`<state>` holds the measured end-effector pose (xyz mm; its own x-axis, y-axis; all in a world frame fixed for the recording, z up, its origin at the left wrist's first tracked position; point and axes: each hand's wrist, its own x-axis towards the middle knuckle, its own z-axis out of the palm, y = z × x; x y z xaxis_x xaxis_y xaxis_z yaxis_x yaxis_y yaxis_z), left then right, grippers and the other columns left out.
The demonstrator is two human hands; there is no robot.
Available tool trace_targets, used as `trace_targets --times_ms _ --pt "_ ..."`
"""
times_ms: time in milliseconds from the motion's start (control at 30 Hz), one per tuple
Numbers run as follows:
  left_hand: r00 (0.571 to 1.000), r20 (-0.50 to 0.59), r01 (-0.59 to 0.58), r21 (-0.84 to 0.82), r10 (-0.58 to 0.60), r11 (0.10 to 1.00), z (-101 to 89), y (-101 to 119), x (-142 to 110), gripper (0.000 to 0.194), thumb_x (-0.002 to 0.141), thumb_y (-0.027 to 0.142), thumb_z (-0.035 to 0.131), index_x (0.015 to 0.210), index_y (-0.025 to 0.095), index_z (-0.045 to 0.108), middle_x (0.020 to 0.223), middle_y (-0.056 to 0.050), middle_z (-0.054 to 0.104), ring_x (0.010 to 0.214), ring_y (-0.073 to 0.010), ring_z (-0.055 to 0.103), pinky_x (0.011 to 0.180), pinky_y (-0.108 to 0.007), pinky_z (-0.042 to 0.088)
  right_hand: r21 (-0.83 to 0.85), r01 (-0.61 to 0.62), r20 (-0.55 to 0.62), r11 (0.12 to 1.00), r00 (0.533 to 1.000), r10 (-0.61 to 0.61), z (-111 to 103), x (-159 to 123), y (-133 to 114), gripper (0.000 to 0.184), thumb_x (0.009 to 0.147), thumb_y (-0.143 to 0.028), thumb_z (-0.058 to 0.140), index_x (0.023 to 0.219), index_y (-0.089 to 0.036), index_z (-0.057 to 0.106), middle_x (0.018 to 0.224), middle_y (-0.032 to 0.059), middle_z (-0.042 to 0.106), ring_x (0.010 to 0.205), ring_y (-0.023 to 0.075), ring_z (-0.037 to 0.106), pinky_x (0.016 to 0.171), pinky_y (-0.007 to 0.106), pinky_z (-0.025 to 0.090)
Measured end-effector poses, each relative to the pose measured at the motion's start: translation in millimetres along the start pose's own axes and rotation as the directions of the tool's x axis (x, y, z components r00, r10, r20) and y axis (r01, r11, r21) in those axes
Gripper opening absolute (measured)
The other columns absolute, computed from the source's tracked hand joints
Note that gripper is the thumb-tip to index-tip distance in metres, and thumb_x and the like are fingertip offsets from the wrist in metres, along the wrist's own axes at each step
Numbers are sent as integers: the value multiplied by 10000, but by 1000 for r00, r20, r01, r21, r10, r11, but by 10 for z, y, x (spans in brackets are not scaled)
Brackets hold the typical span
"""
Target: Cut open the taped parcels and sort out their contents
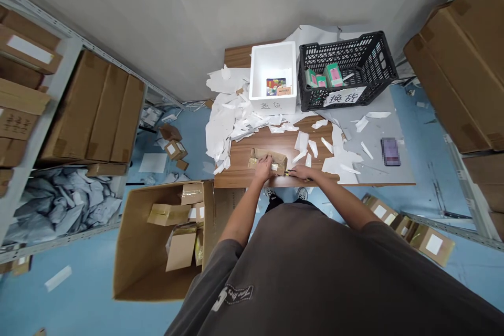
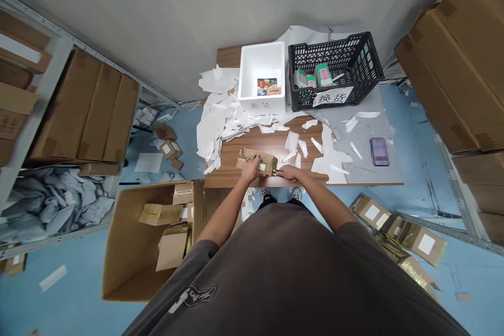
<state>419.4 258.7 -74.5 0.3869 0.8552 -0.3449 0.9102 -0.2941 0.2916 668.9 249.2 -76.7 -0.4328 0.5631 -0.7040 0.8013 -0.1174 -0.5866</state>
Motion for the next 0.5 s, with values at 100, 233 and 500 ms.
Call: trace_targets --times_ms 100,233,500 --pt "1000 5 10 -3 -10 1000 0 5 33 989 684 306 1018 1537 176 534 1680 -259 488 1598 -374 441 1305 -513 315 6 -13 71 1000 997 13 79 -29 41 647 1040 -764 533 978 -157 748 666 47 688 588 187 613 634 252 438" --pt "1000 29 -9 -40 10 999 -25 -15 50 987 679 351 1031 1525 180 552 1669 -237 512 1586 -374 455 1297 -491 352 28 -41 -9 999 999 41 132 -145 159 637 1068 -742 494 1009 -161 747 711 60 711 608 199 637 647 262 440" --pt "991 -102 85 -36 -88 996 -80 -118 137 763 942 457 806 1624 260 525 1636 -153 560 1574 -386 425 1299 -529 356 173 -95 -166 980 978 124 91 -463 305 724 1139 -670 260 1407 -175 716 972 122 814 863 283 749 828 342 535"
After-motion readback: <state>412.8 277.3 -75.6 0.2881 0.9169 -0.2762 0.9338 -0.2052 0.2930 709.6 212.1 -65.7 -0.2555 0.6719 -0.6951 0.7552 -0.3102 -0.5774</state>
